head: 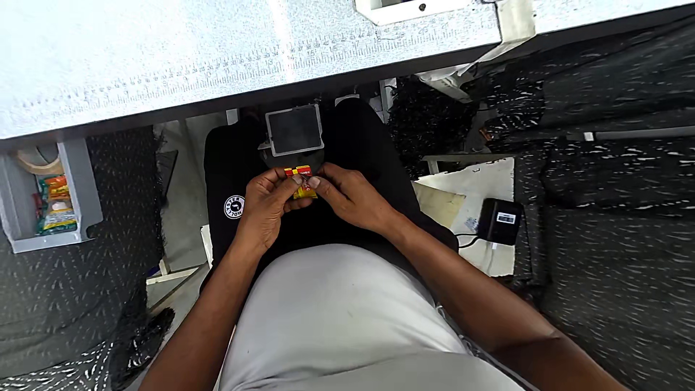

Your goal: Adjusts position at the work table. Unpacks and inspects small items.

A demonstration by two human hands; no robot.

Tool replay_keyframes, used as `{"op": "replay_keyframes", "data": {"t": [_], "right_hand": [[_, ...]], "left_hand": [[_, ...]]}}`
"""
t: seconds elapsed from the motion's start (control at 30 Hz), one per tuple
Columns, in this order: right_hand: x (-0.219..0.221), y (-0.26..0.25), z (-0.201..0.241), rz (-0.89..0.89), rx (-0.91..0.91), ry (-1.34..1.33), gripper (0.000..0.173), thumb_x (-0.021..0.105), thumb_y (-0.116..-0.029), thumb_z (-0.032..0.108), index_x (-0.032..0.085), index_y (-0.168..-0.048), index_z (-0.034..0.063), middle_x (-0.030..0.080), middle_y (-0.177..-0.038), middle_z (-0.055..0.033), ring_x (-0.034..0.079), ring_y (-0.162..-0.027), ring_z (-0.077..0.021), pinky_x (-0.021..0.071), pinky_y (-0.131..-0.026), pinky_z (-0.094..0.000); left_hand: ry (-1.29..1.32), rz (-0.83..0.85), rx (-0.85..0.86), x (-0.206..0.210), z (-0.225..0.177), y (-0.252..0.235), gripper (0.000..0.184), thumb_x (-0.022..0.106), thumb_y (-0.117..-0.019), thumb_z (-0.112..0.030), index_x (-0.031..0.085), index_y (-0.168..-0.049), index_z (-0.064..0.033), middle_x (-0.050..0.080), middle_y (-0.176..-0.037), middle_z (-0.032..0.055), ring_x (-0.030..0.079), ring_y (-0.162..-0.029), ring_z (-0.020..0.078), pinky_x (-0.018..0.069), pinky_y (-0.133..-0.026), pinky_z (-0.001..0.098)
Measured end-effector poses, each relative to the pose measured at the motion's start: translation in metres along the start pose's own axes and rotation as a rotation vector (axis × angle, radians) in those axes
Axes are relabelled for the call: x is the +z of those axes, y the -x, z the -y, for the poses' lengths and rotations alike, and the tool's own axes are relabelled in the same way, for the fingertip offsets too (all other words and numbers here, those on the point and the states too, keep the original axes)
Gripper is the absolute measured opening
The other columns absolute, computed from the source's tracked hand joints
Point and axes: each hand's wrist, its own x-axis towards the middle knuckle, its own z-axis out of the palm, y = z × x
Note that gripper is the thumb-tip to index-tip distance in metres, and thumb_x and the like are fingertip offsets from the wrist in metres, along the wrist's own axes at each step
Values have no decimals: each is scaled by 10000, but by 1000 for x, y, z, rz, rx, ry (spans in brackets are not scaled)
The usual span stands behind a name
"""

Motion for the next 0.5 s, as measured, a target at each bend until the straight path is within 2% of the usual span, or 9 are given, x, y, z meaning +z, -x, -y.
{"op": "replay_keyframes", "data": {"t": [0.13, 0.27, 0.5], "right_hand": [[0, 3, -1, -14, -12, 34, 315, 461, -1097, 314, 629, -970, 81, 546, -688, 12, 530, -586, -78, 453, -545, -264], [-3, 12, -5, -101, -14, 96, 330, 427, -1111, 292, 615, -957, 69, 522, -677, -1, 522, -582, -97, 448, -544, -276], [-29, 28, -6, -221, 33, 115, 319, 438, -1107, 290, 609, -953, 70, 519, -678, 1, 522, -583, -90, 444, -542, -267]], "left_hand": [[-28, 35, -7, 3, 0, -4, 89, 607, -1003, -17, 664, -1066, 10, 721, -974, 124, 739, -804, 190, 651, -730, 363], [-56, 84, -34, 16, -2, -12, 81, 608, -1001, -13, 666, -1052, 14, 723, -959, 129, 741, -790, 192, 652, -727, 361], [-143, 218, -36, 48, -3, -29, 59, 616, -989, 8, 668, -1015, 14, 728, -940, 124, 744, -785, 196, 655, -725, 369]]}}
